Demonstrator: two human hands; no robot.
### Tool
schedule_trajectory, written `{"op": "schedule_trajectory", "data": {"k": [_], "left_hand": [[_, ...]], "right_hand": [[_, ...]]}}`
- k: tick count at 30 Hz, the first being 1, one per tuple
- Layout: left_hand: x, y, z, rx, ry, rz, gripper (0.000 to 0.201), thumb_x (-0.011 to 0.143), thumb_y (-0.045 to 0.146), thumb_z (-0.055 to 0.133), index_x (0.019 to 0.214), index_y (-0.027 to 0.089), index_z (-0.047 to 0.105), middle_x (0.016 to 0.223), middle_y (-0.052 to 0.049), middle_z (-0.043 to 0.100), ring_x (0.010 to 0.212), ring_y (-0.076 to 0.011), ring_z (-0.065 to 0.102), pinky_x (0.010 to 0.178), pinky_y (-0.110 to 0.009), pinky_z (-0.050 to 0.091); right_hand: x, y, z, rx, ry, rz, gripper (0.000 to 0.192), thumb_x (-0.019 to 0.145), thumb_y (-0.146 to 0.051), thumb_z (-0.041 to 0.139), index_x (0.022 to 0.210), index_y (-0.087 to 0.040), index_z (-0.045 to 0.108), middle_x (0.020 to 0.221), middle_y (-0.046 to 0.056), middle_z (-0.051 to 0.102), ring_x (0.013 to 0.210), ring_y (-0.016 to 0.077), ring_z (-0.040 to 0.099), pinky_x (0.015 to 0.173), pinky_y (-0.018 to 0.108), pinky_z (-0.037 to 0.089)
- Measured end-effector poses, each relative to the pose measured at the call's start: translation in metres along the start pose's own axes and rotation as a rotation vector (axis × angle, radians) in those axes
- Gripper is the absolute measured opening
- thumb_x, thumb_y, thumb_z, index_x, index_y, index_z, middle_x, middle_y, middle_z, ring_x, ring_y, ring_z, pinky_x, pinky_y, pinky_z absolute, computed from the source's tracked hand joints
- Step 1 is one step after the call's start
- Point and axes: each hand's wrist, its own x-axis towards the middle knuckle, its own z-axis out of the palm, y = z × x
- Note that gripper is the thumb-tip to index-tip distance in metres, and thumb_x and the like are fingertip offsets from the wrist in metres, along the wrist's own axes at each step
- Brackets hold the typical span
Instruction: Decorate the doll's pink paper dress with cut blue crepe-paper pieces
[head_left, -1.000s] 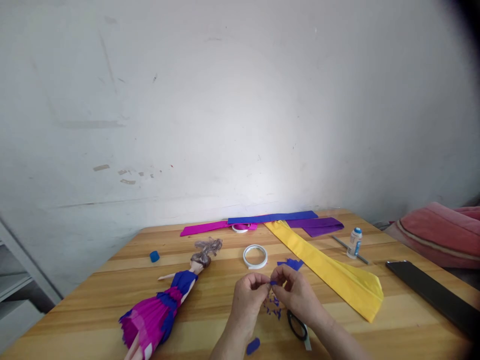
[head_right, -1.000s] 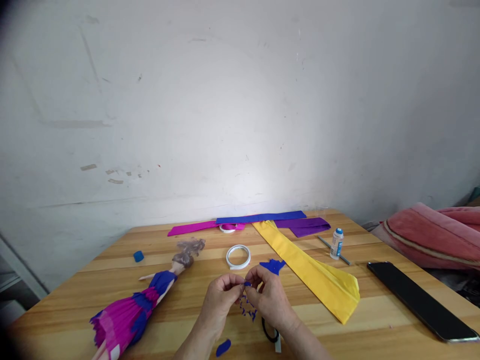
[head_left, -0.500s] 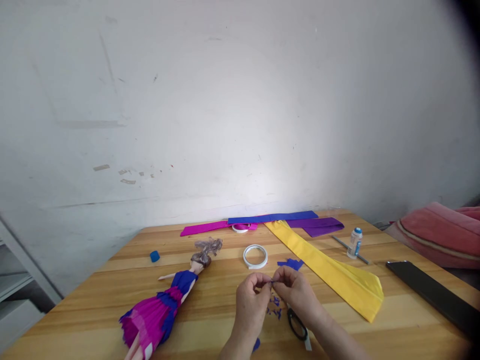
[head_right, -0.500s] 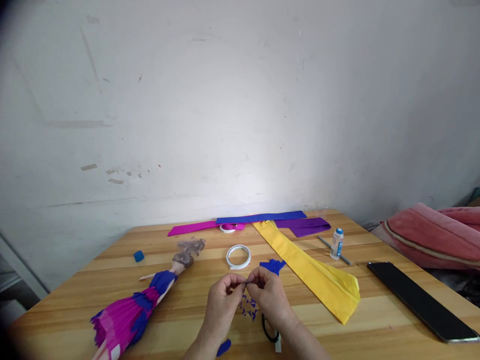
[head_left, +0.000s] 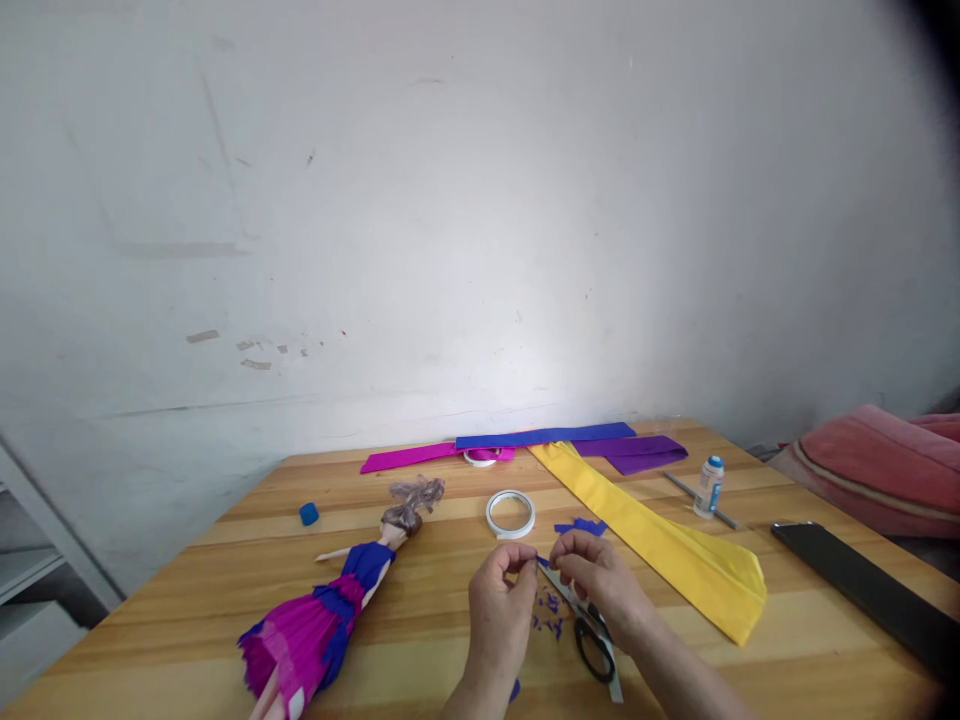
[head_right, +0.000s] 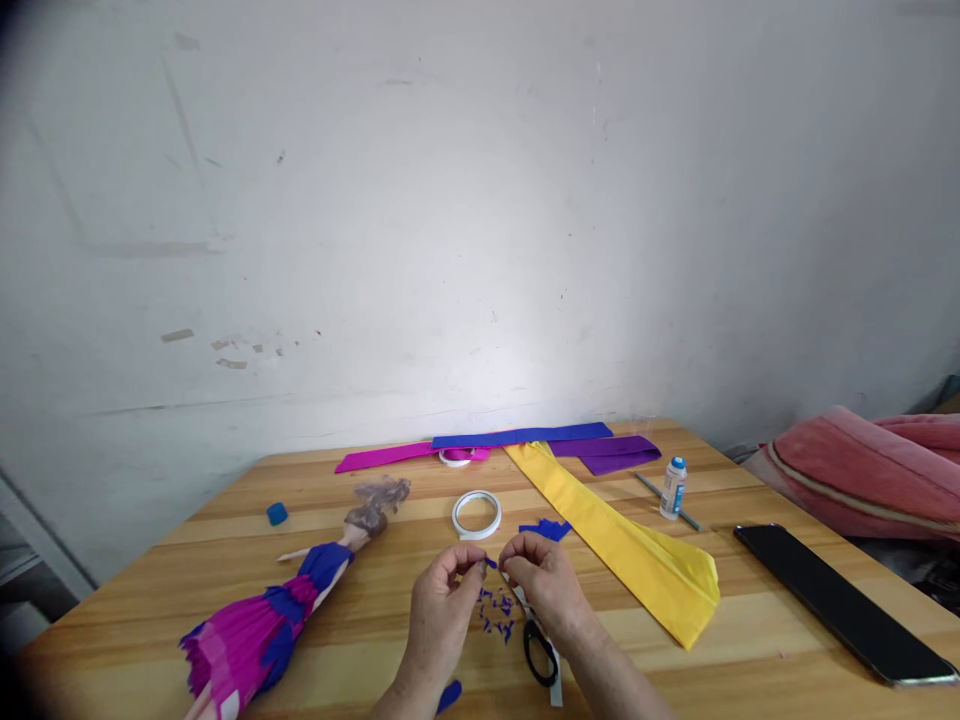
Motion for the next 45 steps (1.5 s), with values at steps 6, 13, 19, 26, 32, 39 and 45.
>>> {"op": "schedule_trajectory", "data": {"k": [6,13,19,26,32,39,45], "left_hand": [[-0.002,0.003,0.001,0.018,-0.023,0.019,0.014,0.073,0.024,0.054,0.075,0.017,0.065,0.073,-0.004,0.068,0.067,-0.0171,0.061,0.06,-0.025,0.045],[-0.003,0.005,0.003,0.023,-0.047,0.022,0.013,0.072,0.021,0.053,0.074,0.017,0.066,0.073,-0.004,0.069,0.066,-0.017,0.062,0.059,-0.025,0.046],[-0.004,0.006,0.002,-0.002,-0.087,-0.007,0.018,0.074,0.022,0.053,0.082,0.017,0.068,0.081,-0.005,0.071,0.075,-0.0186,0.064,0.066,-0.027,0.048],[-0.005,0.004,0.0,-0.1,-0.098,-0.046,0.023,0.076,0.029,0.052,0.087,0.017,0.069,0.085,-0.006,0.071,0.08,-0.0206,0.065,0.073,-0.031,0.05],[-0.004,0.001,0.002,-0.043,-0.106,-0.008,0.023,0.076,0.028,0.051,0.086,0.018,0.069,0.085,-0.007,0.071,0.08,-0.0215,0.064,0.076,-0.033,0.05],[-0.008,0.002,0.005,-0.021,-0.084,0.008,0.023,0.077,0.023,0.05,0.088,0.019,0.07,0.087,-0.006,0.071,0.083,-0.0205,0.064,0.078,-0.031,0.049],[-0.016,0.005,0.006,-0.093,-0.057,0.06,0.026,0.077,0.018,0.049,0.09,0.02,0.071,0.091,-0.007,0.07,0.088,-0.0206,0.062,0.082,-0.032,0.048]], "right_hand": [[-0.002,0.001,0.0,-0.242,0.048,-0.261,0.008,0.066,-0.02,0.052,0.07,-0.017,0.058,0.064,-0.001,0.056,0.06,0.0121,0.05,0.053,0.021,0.036],[-0.008,-0.001,0.004,-0.575,0.119,-0.473,0.01,0.067,-0.014,0.051,0.067,-0.019,0.059,0.064,0.0,0.059,0.061,0.0139,0.053,0.053,0.022,0.035],[-0.006,0.001,0.003,-0.644,0.156,-0.476,0.01,0.069,-0.013,0.051,0.066,-0.018,0.059,0.063,0.001,0.06,0.061,0.0145,0.054,0.056,0.023,0.037],[-0.004,0.002,0.003,-0.652,0.183,-0.451,0.012,0.069,-0.015,0.051,0.063,-0.018,0.06,0.062,0.001,0.061,0.061,0.0148,0.055,0.057,0.023,0.038],[-0.006,0.002,0.003,-0.663,0.185,-0.432,0.013,0.07,-0.017,0.051,0.062,-0.019,0.06,0.062,0.001,0.061,0.061,0.0155,0.055,0.057,0.024,0.039],[-0.004,0.004,0.003,-0.603,0.194,-0.361,0.013,0.07,-0.022,0.052,0.06,-0.019,0.06,0.06,0.002,0.062,0.059,0.0172,0.055,0.058,0.026,0.04],[-0.001,0.012,-0.004,-0.427,0.113,-0.189,0.02,0.071,-0.037,0.055,0.068,-0.019,0.064,0.066,0.002,0.064,0.066,0.0197,0.057,0.061,0.027,0.043]]}}
